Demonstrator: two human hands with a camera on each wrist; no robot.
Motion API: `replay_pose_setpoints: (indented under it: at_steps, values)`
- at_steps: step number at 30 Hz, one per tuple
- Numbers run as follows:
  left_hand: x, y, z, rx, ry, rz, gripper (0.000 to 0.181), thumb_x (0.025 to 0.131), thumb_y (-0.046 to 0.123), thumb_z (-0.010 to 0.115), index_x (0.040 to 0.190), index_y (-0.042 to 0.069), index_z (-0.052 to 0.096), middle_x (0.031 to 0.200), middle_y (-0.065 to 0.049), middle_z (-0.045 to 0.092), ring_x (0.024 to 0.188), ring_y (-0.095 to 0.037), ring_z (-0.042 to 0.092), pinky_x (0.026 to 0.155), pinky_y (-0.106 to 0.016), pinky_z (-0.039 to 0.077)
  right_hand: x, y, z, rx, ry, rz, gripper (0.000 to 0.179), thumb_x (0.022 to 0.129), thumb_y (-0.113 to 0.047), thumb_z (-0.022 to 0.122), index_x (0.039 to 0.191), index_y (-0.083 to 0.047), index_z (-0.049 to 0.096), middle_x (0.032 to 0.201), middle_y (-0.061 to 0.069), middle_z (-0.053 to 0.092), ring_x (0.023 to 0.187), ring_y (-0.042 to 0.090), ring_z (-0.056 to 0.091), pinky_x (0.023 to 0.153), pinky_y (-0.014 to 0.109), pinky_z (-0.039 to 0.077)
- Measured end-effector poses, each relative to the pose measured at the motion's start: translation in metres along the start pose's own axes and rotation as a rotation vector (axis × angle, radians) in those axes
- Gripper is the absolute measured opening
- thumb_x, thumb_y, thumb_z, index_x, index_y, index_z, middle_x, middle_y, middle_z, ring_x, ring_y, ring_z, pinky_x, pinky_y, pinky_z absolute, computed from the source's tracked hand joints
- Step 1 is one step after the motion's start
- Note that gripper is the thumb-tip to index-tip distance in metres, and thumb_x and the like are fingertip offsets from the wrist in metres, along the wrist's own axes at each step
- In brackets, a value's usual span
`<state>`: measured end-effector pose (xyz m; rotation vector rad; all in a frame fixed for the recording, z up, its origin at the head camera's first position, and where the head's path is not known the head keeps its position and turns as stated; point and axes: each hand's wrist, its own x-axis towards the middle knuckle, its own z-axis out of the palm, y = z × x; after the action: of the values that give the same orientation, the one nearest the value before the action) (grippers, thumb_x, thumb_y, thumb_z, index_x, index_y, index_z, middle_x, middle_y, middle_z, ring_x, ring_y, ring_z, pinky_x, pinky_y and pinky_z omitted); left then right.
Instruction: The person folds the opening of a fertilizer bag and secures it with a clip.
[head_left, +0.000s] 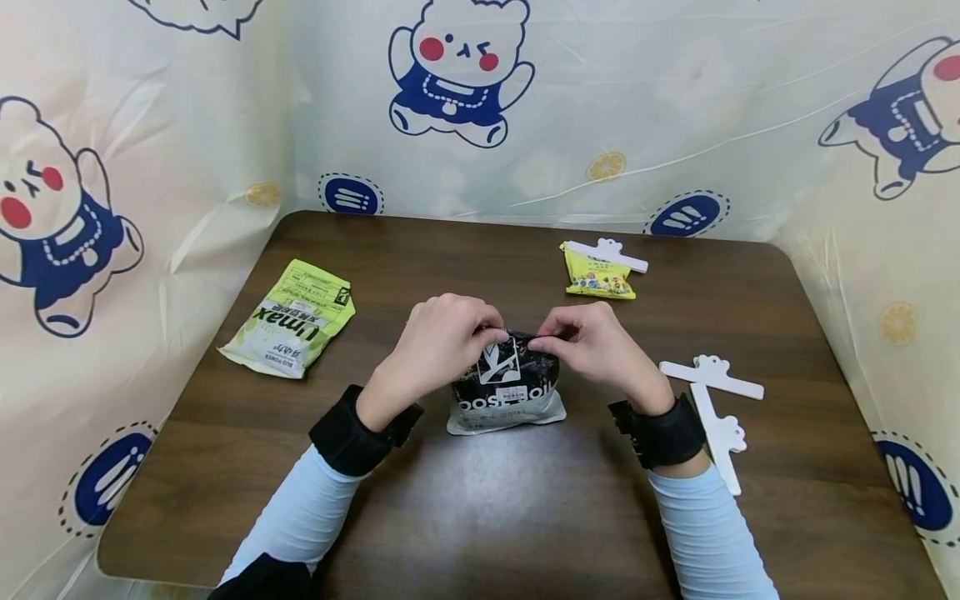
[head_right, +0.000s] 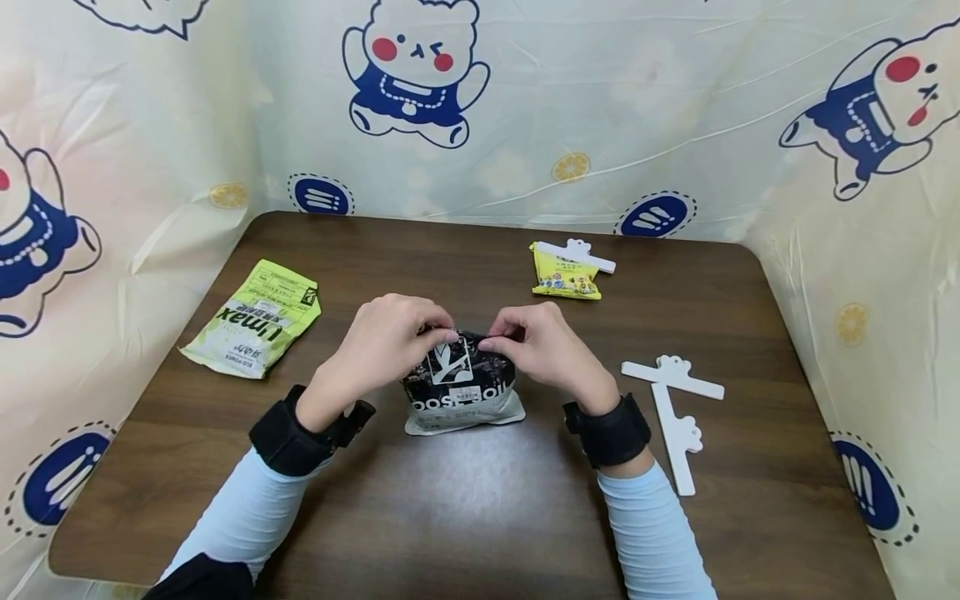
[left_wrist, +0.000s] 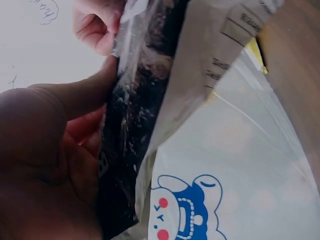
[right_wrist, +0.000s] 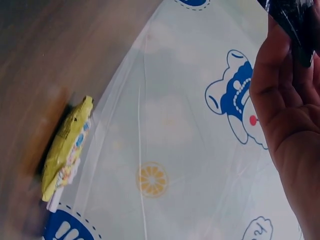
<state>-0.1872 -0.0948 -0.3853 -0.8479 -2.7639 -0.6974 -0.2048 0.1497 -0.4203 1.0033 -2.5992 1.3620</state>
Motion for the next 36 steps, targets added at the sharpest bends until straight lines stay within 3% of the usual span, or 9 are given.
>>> replay_pose_setpoints:
  at_steps: [3,9,13,17,22,29,33,36]
  values:
    - [-0.001,0.001,0.0,-0.002,0.0,-0.006,0.007,0.093,0.023,0.08,0.092,0.017,0.082,0.083,0.003,0.078,0.071,-0.015,0.067,0.056,-0.04,0.052,-0.001,0.0,0.001,0.009,0.0,0.007,0.011,0.088,-0.01,0.085,0.08,-0.012,0.077,0.07,0.002,0.073,0.057,0.015,0.055,0.051,0.03,0.047]
    - [-0.004,0.002,0.002,-0.014,0.046,0.071,0.004,0.093,0.02,0.08,0.091,0.018,0.081,0.084,0.004,0.078,0.069,-0.014,0.067,0.052,-0.038,0.049,-0.001,0.002,-0.001,0.032,-0.012,0.042,0.005,0.089,-0.012,0.084,0.09,-0.012,0.079,0.078,0.003,0.077,0.068,0.015,0.064,0.058,0.034,0.052]
    - [-0.005,0.004,0.002,-0.011,0.053,0.124,0.004,0.094,0.02,0.079,0.093,0.017,0.081,0.083,0.004,0.076,0.067,-0.014,0.066,0.048,-0.035,0.046,-0.001,0.001,0.0,0.069,-0.046,-0.015,0.013,0.091,-0.01,0.081,0.104,-0.011,0.078,0.091,0.004,0.078,0.078,0.016,0.067,0.065,0.039,0.054]
    - [-0.006,0.006,0.002,0.004,0.052,0.153,0.005,0.094,0.021,0.079,0.094,0.017,0.082,0.082,0.005,0.075,0.067,-0.013,0.066,0.048,-0.035,0.047,0.001,-0.001,0.004,0.074,-0.044,-0.076,0.011,0.092,-0.005,0.079,0.102,-0.009,0.078,0.089,0.005,0.076,0.073,0.017,0.063,0.062,0.04,0.053]
    - [-0.005,0.005,-0.002,0.026,0.017,0.149,0.008,0.095,0.024,0.079,0.091,0.017,0.081,0.079,0.004,0.075,0.066,-0.014,0.066,0.053,-0.037,0.052,0.002,-0.002,0.008,0.062,-0.017,-0.094,0.007,0.092,-0.001,0.078,0.094,-0.008,0.079,0.083,0.005,0.077,0.072,0.016,0.064,0.062,0.041,0.055]
    - [-0.004,0.0,-0.012,0.082,-0.061,0.071,0.012,0.092,0.03,0.081,0.085,0.019,0.081,0.074,0.005,0.075,0.063,-0.014,0.064,0.051,-0.039,0.051,0.002,-0.005,0.014,0.014,0.058,-0.178,0.009,0.09,0.001,0.079,0.092,-0.009,0.08,0.081,0.004,0.077,0.068,0.014,0.062,0.059,0.036,0.052]
    - [-0.005,-0.005,-0.013,0.068,-0.058,0.093,0.012,0.093,0.029,0.08,0.085,0.02,0.082,0.075,0.005,0.076,0.064,-0.014,0.065,0.05,-0.037,0.049,0.003,-0.005,0.017,0.01,0.078,-0.199,0.007,0.09,-0.002,0.08,0.092,-0.009,0.081,0.081,0.005,0.078,0.068,0.013,0.063,0.058,0.035,0.052]
    - [-0.006,-0.008,-0.014,0.077,-0.032,0.123,0.012,0.094,0.028,0.079,0.086,0.02,0.082,0.076,0.005,0.078,0.064,-0.014,0.066,0.049,-0.036,0.048,0.003,-0.004,0.014,0.021,0.064,-0.144,0.005,0.09,-0.007,0.081,0.095,-0.009,0.082,0.084,0.006,0.08,0.071,0.013,0.066,0.06,0.035,0.054]
